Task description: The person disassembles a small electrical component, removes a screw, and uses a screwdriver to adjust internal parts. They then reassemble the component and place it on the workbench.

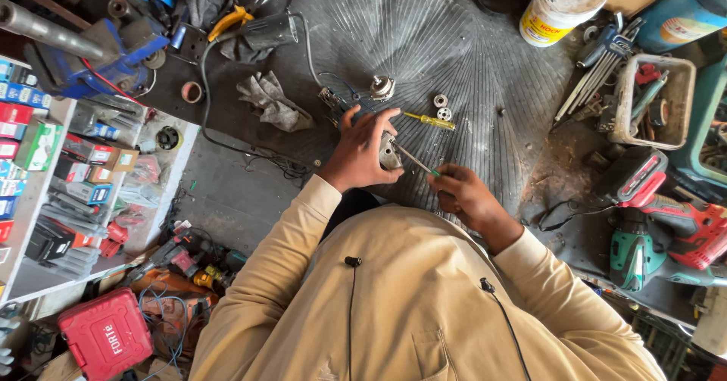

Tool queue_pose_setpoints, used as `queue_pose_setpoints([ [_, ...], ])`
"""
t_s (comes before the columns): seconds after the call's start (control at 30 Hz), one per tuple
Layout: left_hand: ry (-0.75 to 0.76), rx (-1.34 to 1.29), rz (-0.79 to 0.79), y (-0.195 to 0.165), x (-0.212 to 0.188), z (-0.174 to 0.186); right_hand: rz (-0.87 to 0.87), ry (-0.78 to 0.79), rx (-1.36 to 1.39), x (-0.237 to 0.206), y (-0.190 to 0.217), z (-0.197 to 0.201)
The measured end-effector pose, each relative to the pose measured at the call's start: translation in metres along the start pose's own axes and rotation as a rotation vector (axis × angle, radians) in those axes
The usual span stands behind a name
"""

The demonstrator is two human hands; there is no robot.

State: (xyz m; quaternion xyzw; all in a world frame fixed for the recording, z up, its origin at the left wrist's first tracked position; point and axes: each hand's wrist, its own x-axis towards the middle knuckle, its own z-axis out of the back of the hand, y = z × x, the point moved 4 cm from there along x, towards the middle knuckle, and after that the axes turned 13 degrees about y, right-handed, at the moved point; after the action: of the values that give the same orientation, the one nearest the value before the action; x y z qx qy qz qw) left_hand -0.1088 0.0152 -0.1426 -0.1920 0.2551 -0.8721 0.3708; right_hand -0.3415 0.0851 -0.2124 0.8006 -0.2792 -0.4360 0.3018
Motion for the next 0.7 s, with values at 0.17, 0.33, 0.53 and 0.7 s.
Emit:
queue_pose_setpoints([
  [0.17, 0.014, -0.020, 0.014, 0.000, 0.001, -0.001, 0.563, -0.351, -1.131, -0.031, 0.029, -0.028],
  [0.33, 0.017, -0.016, 0.020, -0.001, 0.001, 0.001, 0.743, -0.455, -1.487, -0.037, 0.030, -0.040],
  [0.53, 0.015, 0.003, 0.021, -0.001, 0.004, 0.000, 0.091, -0.183, -0.231, -0.003, -0.007, -0.002],
  [0.7, 0.027, -0.005, 0.021, 0.001, 0.004, -0.001, 0.019, -0.012, -0.008, 0.002, -0.001, 0.002],
])
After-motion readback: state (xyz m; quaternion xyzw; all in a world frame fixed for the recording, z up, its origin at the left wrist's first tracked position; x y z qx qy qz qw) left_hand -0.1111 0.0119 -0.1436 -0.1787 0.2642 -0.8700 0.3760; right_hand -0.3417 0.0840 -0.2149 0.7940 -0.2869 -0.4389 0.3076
